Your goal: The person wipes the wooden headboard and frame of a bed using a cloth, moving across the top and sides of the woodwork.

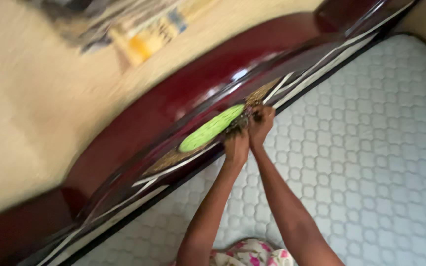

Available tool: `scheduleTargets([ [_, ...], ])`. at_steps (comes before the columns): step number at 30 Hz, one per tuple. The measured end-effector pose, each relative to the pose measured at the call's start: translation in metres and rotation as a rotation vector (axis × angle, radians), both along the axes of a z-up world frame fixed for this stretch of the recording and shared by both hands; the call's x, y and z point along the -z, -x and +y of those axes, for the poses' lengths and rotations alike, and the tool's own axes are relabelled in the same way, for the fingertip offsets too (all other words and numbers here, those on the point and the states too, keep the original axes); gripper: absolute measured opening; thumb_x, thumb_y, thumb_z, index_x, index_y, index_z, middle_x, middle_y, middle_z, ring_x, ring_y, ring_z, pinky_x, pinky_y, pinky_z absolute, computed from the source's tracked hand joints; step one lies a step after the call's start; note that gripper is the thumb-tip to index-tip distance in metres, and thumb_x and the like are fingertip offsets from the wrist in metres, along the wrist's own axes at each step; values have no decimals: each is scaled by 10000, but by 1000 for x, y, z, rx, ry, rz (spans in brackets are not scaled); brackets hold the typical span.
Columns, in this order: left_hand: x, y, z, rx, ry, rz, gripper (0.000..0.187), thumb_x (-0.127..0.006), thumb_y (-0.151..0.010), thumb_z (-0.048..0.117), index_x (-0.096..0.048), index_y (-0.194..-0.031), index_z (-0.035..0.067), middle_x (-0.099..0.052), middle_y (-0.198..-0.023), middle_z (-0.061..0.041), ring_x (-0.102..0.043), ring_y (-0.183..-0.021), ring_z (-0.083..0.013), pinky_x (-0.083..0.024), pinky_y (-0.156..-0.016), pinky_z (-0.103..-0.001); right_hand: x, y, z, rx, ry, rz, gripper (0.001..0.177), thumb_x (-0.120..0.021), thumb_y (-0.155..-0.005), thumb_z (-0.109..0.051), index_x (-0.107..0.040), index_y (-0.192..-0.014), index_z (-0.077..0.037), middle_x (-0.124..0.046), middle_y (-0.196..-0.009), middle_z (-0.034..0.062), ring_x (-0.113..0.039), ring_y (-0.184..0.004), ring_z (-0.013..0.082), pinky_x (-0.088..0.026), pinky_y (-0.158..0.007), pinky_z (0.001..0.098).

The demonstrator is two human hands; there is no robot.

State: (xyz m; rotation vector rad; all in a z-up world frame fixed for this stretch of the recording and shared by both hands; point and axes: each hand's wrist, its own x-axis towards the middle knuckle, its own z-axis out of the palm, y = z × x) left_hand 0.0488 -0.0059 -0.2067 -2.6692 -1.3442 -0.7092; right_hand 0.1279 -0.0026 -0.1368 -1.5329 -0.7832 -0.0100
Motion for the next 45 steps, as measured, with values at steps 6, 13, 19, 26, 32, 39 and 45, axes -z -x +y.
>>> scheduleTargets([
  [6, -117, -63, 24, 155, -240, -242, 314, -598, -857, 102, -663, -1151, 13, -709, -905, -239, -709, -768, -337, -584, -699, -462, -60, -90, 14, 115, -125, -60, 228, -712, -821, 131, -639, -973, -23, -579, -1035, 76, -592, -900, 185, -511, -742, 298],
  [13, -150, -76, 31, 378, 1, -157, 192, -597, -911, 72, -661, -1090, 48, -712, -927, -163, -718, -836, -336, -578, -738, -454, -32, -114, 29, 183, -273, 101, 262, -673, -897, 112, -605, -1106, -30, -564, -1105, 56, -591, -1012, 167, -515, -892, 296],
  [19, -155, -74, 19, 341, 67, -284, 234, -631, -873, 47, -648, -1105, 22, -704, -1004, -209, -700, -935, -400, -556, -829, -495, -35, -107, 13, 113, -76, 125, 293, -606, -923, 85, -553, -1184, -36, -511, -1103, 41, -569, -986, 152, -502, -881, 281],
  [26, -159, -69, 32, 524, 309, -451, 316, -633, -881, -32, -650, -1196, -33, -690, -1062, -288, -679, -976, -446, -542, -842, -499, -58, -109, 16, 197, 123, 326, 284, -629, -905, 26, -543, -1162, -58, -475, -1045, 33, -483, -880, 162, -490, -724, 297],
  [32, -142, -81, 38, 547, 439, -507, 235, -635, -944, -11, -674, -1174, -41, -693, -1058, -295, -688, -972, -436, -555, -813, -472, -56, -113, 11, 154, 94, 270, 233, -720, -936, -21, -575, -1118, -33, -552, -1038, 37, -526, -954, 157, -512, -773, 301],
  [39, -194, -86, 21, 552, 385, -311, 178, -656, -885, -8, -659, -1059, -47, -681, -972, -262, -675, -889, -413, -539, -782, -480, -90, -124, -19, 123, 62, 305, 291, -589, -860, 67, -597, -1130, -40, -647, -1096, 68, -643, -1024, 180, -541, -833, 319],
  [45, -248, -151, -28, 536, 128, -620, 54, -711, -887, 16, -688, -850, -16, -670, -785, -204, -666, -730, -359, -556, -728, -471, -233, -181, -47, 161, -123, -104, 194, -673, -903, -6, -622, -1082, -57, -577, -1241, 114, -592, -1156, 253, -525, -957, 381],
])
